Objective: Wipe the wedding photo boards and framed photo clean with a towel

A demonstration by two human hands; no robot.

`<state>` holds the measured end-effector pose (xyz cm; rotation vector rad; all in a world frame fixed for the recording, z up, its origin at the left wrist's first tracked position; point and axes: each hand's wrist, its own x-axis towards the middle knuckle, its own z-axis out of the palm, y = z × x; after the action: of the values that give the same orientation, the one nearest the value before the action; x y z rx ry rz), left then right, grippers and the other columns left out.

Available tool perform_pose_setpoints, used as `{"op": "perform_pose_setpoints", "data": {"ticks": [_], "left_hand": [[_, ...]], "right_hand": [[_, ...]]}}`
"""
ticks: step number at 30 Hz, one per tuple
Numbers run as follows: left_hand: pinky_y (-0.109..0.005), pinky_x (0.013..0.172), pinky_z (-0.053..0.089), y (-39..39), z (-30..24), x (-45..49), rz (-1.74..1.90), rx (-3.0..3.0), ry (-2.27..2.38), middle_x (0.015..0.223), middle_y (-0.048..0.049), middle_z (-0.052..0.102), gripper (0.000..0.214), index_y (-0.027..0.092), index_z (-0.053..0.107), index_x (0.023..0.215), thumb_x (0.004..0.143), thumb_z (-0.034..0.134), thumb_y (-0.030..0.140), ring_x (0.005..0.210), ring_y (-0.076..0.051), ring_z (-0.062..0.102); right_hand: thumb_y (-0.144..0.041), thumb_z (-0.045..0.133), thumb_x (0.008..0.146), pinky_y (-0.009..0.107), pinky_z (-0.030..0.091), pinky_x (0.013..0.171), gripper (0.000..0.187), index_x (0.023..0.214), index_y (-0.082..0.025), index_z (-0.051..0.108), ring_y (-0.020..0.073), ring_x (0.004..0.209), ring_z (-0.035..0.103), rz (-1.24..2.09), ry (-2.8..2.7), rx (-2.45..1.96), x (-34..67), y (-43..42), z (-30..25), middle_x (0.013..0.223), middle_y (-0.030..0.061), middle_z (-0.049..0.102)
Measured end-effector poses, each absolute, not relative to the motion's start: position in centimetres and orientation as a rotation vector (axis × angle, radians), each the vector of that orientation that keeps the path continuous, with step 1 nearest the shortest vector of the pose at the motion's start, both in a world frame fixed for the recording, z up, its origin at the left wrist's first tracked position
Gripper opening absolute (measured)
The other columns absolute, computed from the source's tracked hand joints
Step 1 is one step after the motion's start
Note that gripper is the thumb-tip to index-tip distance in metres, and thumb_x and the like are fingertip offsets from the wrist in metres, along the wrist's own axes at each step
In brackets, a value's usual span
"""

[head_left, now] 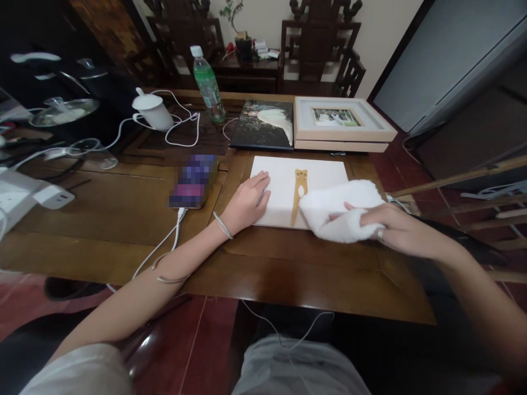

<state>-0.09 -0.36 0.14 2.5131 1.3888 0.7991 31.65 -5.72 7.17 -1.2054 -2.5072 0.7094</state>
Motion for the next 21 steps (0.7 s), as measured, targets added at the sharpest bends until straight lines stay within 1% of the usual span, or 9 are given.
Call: {"op": "perform_pose_setpoints", "data": {"ticks": [2,5,7,9,11,13,15,17,21], "left_hand": [[-0.045,0.112,0.036,-0.4,0.1,-0.1,0.802,2.511,1.388,0.137,-0.0196,0.052,0.038,0.006,0.055,0.125,0.091,0.042,0.018,0.133,-0.027,0.044],[-0.046,0.112,0.037,-0.4,0.1,-0.1,0.811,2.507,1.382,0.138,-0.0185,0.052,0.038,0.007,0.055,0.125,0.091,0.042,0.017,0.133,-0.026,0.044],[-0.047,0.112,0.037,-0.4,0.1,-0.1,0.822,2.504,1.377,0.138,-0.0172,0.053,0.038,0.009,0.055,0.125,0.091,0.042,0.017,0.133,-0.026,0.044],[-0.047,0.112,0.037,-0.4,0.1,-0.1,0.832,2.505,1.373,0.137,-0.0179,0.053,0.037,0.008,0.055,0.125,0.091,0.042,0.016,0.133,-0.026,0.045],[-0.048,0.112,0.037,-0.4,0.1,-0.1,0.836,2.511,1.368,0.137,-0.0189,0.053,0.037,0.007,0.055,0.124,0.091,0.042,0.017,0.133,-0.027,0.045],[-0.048,0.111,0.037,-0.4,0.1,-0.1,0.839,2.518,1.361,0.137,-0.0193,0.052,0.037,0.007,0.055,0.124,0.091,0.042,0.017,0.133,-0.027,0.044],[-0.048,0.111,0.038,-0.4,0.0,-0.1,0.841,2.525,1.356,0.137,-0.0194,0.053,0.037,0.007,0.054,0.125,0.091,0.042,0.017,0.133,-0.027,0.045],[-0.047,0.112,0.038,-0.4,0.0,-0.1,0.839,2.533,1.359,0.136,-0.02,0.053,0.038,0.006,0.054,0.125,0.091,0.042,0.017,0.132,-0.027,0.045],[-0.047,0.112,0.037,-0.3,0.0,-0.1,0.812,2.54,1.378,0.137,-0.0194,0.053,0.038,0.006,0.054,0.125,0.091,0.042,0.018,0.133,-0.028,0.045]], "right_hand": [[-0.017,0.046,0.07,0.039,0.053,0.078,0.014,0.058,-0.022,0.053,0.0209,0.068,0.061,0.835,-2.468,-1.237,31.4,-3.1,6.9,0.063,-0.0005,0.062],[-0.016,0.046,0.07,0.033,0.05,0.068,0.011,0.063,-0.02,0.054,0.0219,0.074,0.06,0.817,-2.271,-1.367,30.2,0.3,6.5,0.07,0.0025,0.063],[-0.014,0.045,0.07,0.036,0.05,0.074,0.013,0.068,-0.018,0.057,0.0246,0.081,0.061,0.74,-2.189,-1.399,28.7,1.9,6.1,0.078,0.0044,0.065],[-0.011,0.043,0.071,0.044,0.048,0.086,0.019,0.075,-0.017,0.06,0.0274,0.089,0.062,0.645,-2.183,-1.382,26.9,2.6,5.6,0.086,0.0047,0.067],[-0.007,0.04,0.07,0.056,0.038,0.101,0.03,0.085,-0.019,0.064,0.0293,0.104,0.061,0.565,-2.266,-1.307,25.0,2.2,5.0,0.1,0.0038,0.069],[-0.003,0.039,0.068,0.063,0.023,0.11,0.041,0.094,-0.021,0.066,0.0301,0.125,0.049,0.495,-2.391,-1.209,23.4,0.6,4.5,0.121,0.0039,0.065],[0.0,0.04,0.066,0.066,0.014,0.112,0.046,0.096,-0.021,0.066,0.0302,0.139,0.032,0.445,-2.513,-1.124,22.3,-2.0,4.3,0.139,0.0055,0.053],[0.002,0.041,0.065,0.068,0.013,0.112,0.046,0.094,-0.02,0.067,0.0304,0.142,0.023,0.427,-2.601,-1.073,21.7,-4.9,4.3,0.145,0.0075,0.046],[0.001,0.045,0.064,0.066,0.016,0.113,0.044,0.092,-0.023,0.068,0.0292,0.142,0.024,0.421,-2.71,-0.98,21.9,-9.7,4.9,0.146,0.008,0.044]]}}
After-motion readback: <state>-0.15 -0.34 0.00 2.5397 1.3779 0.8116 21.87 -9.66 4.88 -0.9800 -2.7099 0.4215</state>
